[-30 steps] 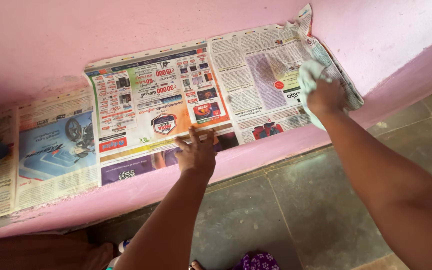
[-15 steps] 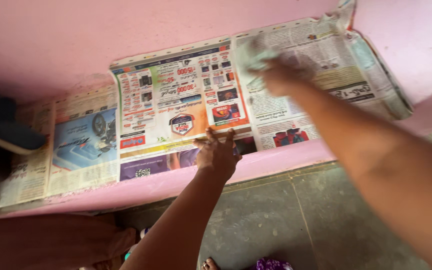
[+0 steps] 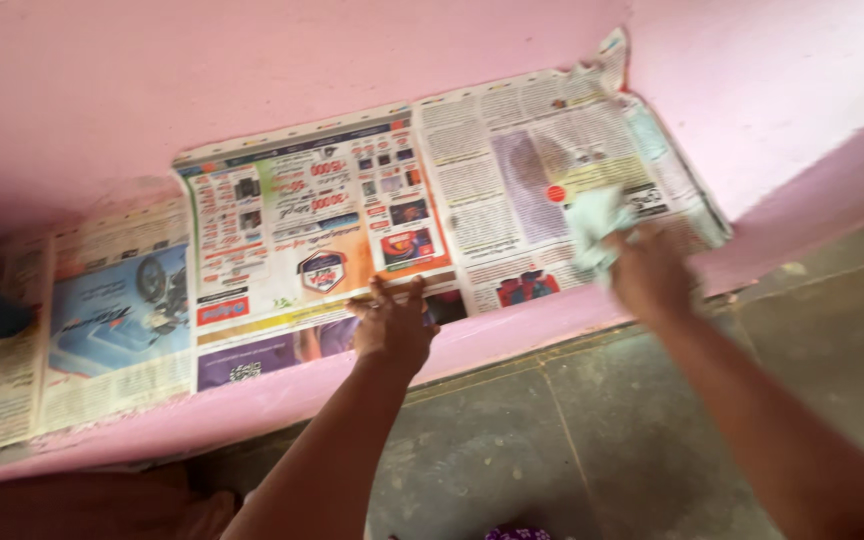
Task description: The person wipes several pairs of shoes and flip-flops on a two-tiered pink shelf using a light-colored cloth. They clean the shoes one by one, then wipe the newspaper-lined shelf surface before continuing with the remaining footwear.
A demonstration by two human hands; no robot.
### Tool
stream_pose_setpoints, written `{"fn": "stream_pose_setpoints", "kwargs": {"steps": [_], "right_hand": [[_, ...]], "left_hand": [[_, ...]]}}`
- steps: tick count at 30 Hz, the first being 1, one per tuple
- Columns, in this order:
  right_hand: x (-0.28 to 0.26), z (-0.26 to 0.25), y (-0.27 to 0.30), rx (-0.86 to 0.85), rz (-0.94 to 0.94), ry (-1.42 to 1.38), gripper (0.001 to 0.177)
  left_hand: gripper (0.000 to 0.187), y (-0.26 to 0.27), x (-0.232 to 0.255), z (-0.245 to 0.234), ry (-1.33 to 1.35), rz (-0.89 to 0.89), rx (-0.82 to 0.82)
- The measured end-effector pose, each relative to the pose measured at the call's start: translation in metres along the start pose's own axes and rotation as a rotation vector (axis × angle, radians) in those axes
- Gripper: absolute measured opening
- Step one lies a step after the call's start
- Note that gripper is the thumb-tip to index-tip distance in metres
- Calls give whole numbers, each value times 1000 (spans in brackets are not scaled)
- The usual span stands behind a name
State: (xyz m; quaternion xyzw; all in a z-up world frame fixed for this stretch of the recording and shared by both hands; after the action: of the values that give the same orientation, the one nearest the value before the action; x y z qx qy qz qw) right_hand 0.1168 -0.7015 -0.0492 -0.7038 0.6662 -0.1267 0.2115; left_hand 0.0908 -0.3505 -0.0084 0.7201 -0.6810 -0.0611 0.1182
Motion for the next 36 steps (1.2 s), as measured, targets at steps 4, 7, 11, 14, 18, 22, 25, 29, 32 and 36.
{"fn": "stream_pose_setpoints", "kwargs": {"steps": [4,7,11,14,18,22,25,29,32,36], "right_hand": [[-78,-40,51,-560,1,-349,25],[-75,-61,36,-446,480,-588,40],[-56,-49,-26,11,66,-201,33],[-86,-19,-29,-224,149,-105,41],[-156,-13,14,-294,-232,-149,38],[-200,-44,62,-616,-319,-465,35],[-214,-75,54,-622,0,-873,31],[-241,-117,24,-476,555,-1187,24],[-281,-143,10,-278,468,-1169,19],[-355,-164,12,-73,184,-960,25]], "left_hand": [[83,-4,-2,2,6,22,-1],[83,-7,-8,5,57,64,23],[83,-8,-11,7,145,60,150],[72,-8,-12,22,287,-120,90],[66,-26,-14,38,410,-82,152],[79,-25,-33,22,827,-57,208],[78,8,-49,-10,924,-47,145],[64,63,-79,-61,1265,-62,-56],[51,92,-115,-88,1393,-229,-275],[33,109,-156,-91,1958,-305,-447]]}}
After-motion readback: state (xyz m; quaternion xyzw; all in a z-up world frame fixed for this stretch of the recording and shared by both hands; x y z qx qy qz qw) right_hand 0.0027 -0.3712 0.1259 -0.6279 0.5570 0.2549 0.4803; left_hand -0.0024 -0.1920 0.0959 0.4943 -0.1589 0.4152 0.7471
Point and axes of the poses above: each hand's wrist, its own y-axis away from the middle knuckle, its own z-axis out of the palm, x = y × z, the point moved 1 cm from there along -y, towards the middle knuckle, and after that the axes turned 15 degrees about x, right-handed, at the moved point
